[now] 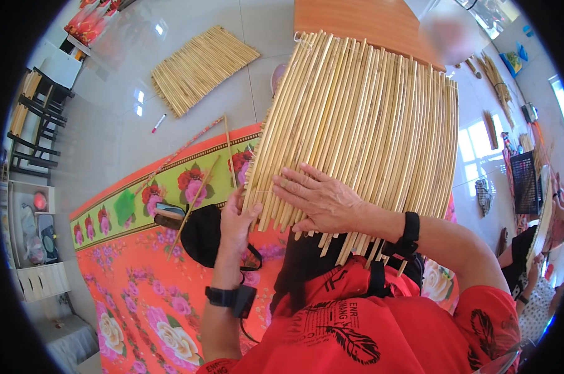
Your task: The person is weaving a bamboo mat by hand, using a needle and thread to secure the bamboo strips together. They adjust the mat and continue weaving throughout the clip.
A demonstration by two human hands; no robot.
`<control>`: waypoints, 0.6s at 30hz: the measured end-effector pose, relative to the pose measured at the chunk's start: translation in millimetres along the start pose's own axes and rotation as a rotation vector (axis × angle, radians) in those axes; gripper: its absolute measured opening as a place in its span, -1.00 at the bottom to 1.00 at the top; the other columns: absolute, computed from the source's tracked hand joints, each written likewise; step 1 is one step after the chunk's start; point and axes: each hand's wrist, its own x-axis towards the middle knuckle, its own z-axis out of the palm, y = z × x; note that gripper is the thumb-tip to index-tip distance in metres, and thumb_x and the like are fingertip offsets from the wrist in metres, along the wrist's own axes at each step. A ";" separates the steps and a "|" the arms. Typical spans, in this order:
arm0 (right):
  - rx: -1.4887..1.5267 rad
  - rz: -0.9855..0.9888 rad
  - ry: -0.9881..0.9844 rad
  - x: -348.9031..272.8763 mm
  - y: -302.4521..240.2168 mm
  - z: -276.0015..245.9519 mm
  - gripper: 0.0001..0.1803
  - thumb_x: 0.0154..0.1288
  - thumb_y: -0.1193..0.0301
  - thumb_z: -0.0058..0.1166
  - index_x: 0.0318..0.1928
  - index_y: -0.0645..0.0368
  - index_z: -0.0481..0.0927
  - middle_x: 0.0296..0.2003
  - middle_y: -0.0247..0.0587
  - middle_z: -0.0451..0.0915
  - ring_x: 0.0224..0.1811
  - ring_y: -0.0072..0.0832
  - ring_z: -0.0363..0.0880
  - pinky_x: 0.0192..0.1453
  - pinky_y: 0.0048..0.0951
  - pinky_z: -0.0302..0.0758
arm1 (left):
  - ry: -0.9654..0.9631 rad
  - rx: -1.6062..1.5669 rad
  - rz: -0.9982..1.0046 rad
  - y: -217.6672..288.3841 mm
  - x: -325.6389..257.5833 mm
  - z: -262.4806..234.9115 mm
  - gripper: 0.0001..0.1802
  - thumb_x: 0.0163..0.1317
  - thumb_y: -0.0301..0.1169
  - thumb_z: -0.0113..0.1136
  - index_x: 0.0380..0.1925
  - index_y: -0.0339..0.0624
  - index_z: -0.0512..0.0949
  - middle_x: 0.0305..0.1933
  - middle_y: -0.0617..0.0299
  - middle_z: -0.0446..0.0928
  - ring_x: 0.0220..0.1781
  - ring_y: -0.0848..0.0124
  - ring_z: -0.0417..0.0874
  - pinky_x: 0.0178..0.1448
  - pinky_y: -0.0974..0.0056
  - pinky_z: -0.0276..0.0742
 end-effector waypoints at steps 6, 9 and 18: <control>-0.011 0.009 0.035 3.6 2.4 6.2 -0.01 0.44 -0.29 -0.12 0.57 0.24 0.21 0.59 -0.06 0.19 0.68 -0.19 0.05 0.74 -0.02 -0.10 | 0.150 -0.040 0.095 -34.1 13.9 -4.8 -0.48 0.48 -0.46 0.26 0.35 -0.48 0.44 0.11 0.07 0.70 0.05 0.48 0.70 0.17 0.37 0.60; -0.004 0.030 0.075 2.0 5.4 10.7 -0.03 0.45 -0.29 -0.11 0.55 0.24 0.25 0.58 -0.05 0.21 0.67 -0.17 0.08 0.74 -0.02 -0.07 | 0.133 0.017 0.125 -32.8 24.7 1.8 -0.46 0.50 -0.42 0.25 0.39 -0.44 0.41 0.10 0.08 0.70 0.03 0.48 0.71 0.14 0.37 0.59; 0.052 -0.015 0.052 -0.9 4.6 16.6 -0.14 0.48 -0.18 -0.05 0.50 0.25 0.33 0.55 -0.05 0.27 0.66 -0.17 0.10 0.73 -0.01 -0.04 | 0.034 0.589 0.053 0.7 16.5 16.1 -0.33 0.30 -0.23 0.48 0.29 -0.38 0.48 0.04 0.06 0.72 -0.04 0.37 0.73 0.08 0.26 0.64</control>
